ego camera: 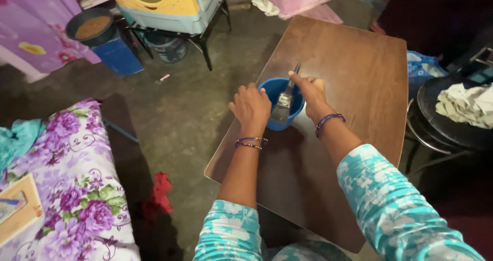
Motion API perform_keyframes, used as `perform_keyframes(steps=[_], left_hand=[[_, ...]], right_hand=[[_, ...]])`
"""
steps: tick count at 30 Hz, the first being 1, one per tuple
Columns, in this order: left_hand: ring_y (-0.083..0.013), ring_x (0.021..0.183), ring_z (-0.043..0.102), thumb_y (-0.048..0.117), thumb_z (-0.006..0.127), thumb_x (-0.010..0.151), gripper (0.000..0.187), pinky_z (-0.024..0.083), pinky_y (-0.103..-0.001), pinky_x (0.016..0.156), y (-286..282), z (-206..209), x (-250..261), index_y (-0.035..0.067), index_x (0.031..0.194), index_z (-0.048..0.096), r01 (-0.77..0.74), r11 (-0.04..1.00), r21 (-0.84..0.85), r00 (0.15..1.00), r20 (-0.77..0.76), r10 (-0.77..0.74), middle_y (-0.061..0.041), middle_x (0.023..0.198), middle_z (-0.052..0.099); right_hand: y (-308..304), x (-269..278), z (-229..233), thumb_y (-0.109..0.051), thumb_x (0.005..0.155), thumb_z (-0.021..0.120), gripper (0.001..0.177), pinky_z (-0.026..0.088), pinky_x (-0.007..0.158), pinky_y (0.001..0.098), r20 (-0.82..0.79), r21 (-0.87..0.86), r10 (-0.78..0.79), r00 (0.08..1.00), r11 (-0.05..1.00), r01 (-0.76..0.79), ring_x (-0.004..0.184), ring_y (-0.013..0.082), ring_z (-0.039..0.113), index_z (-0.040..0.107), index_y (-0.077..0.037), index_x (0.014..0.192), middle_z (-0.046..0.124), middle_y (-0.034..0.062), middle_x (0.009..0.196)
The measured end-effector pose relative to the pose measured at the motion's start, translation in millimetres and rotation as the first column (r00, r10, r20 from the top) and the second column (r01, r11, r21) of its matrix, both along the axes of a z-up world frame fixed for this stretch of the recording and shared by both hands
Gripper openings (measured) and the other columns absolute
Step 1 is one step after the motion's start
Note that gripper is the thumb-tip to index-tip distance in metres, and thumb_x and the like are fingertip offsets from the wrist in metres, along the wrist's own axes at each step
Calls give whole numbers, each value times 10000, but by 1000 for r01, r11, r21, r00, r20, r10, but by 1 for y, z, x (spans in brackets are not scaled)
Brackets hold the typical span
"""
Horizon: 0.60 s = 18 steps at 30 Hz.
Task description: The person uses a brush to scrub the surface of a wooden table, repeatedly dipping the brush into a blue plastic jug. They move the jug to different positions on the table to reach different areas and continue scrubbing the tabletop.
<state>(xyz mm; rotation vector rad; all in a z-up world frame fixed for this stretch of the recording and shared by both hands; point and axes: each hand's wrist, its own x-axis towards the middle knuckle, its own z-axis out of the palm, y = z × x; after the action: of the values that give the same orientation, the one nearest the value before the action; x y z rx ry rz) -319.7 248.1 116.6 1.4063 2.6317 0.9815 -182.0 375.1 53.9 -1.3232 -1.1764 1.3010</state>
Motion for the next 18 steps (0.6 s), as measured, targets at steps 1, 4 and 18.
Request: perform_keyframes(steps=[1,4,18], left_hand=[[-368,1080,643,304,637,927,281,445,-575,907,1,-2,-1,79,1072,725,19,1000,-18,1000,16,-19,-142,1110,686],[-378,1036,670,294,639,934,260,479,-568,893,6,-5,-4,80,1051,730,67,997,-45,996,59,-65,-148,1073,699],[-400,982,723,198,640,929,177,563,-494,867,35,-21,-12,91,973,774,38,982,-185,997,75,-24,-205,1002,752]], right_hand=[[-1,0,0,-344,794,885,410,363,574,308,-1,6,-4,1000,1000,4,660,118,459,591,-94,656,565,2,712],[-1,-2,4,-314,779,883,404,383,554,290,3,6,-18,1000,1000,18,628,102,476,572,-109,622,595,-6,685],[17,-7,7,-215,789,861,261,460,515,286,6,-93,87,996,992,-86,593,127,582,749,20,817,687,59,713]])
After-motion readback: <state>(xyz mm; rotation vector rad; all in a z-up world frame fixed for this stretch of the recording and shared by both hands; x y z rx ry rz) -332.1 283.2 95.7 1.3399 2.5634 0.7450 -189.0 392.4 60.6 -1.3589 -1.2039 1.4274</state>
